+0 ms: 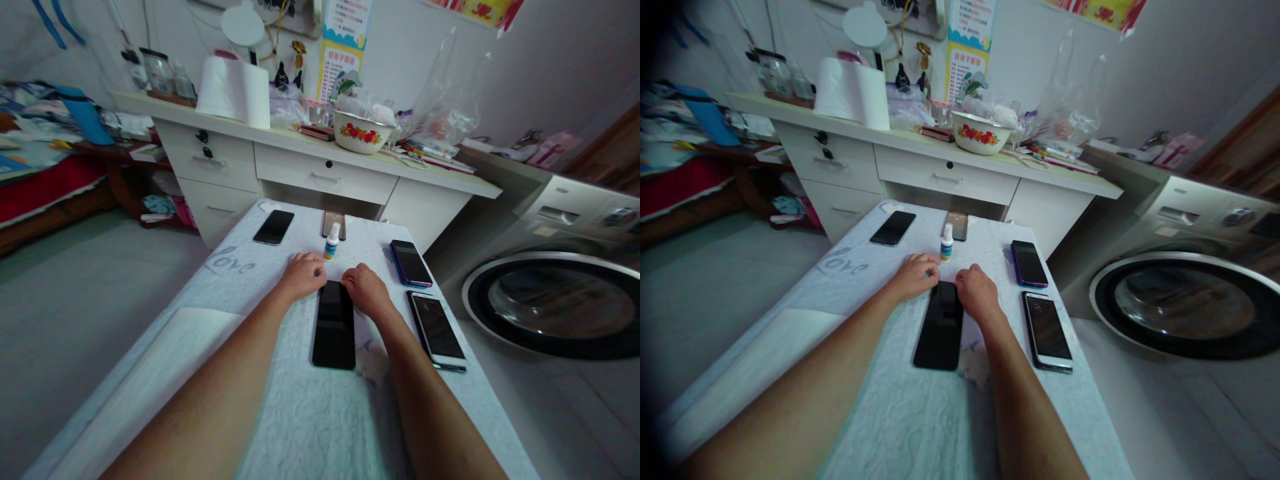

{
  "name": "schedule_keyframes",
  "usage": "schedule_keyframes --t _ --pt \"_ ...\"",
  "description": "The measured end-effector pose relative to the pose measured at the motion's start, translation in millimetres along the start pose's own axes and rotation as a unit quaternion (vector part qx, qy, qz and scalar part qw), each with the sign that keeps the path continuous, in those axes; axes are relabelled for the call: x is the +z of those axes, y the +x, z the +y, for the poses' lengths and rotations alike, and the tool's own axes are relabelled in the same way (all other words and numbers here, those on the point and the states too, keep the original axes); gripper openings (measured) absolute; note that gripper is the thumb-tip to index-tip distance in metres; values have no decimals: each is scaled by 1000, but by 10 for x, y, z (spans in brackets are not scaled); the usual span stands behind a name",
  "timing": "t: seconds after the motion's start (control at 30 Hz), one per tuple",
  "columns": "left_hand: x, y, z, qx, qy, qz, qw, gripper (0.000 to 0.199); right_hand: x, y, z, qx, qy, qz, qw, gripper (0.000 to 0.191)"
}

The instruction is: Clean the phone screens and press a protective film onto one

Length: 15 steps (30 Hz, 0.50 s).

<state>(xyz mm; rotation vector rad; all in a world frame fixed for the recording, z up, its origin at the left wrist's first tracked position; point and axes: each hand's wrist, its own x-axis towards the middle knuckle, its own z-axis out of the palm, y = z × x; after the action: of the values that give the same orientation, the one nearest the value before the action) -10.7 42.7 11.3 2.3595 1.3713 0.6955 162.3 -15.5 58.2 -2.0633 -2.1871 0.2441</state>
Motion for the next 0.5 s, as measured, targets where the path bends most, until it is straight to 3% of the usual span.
schedule_keyframes --t 0.23,0.5 --pt "15 4 -16 8 -4 3 1000 9 -20 -6 112 17 4 -4 1000 25" --pt "2 4 -1 2 1 1 1000 12 -1 -10 36 11 -9 4 1000 25"
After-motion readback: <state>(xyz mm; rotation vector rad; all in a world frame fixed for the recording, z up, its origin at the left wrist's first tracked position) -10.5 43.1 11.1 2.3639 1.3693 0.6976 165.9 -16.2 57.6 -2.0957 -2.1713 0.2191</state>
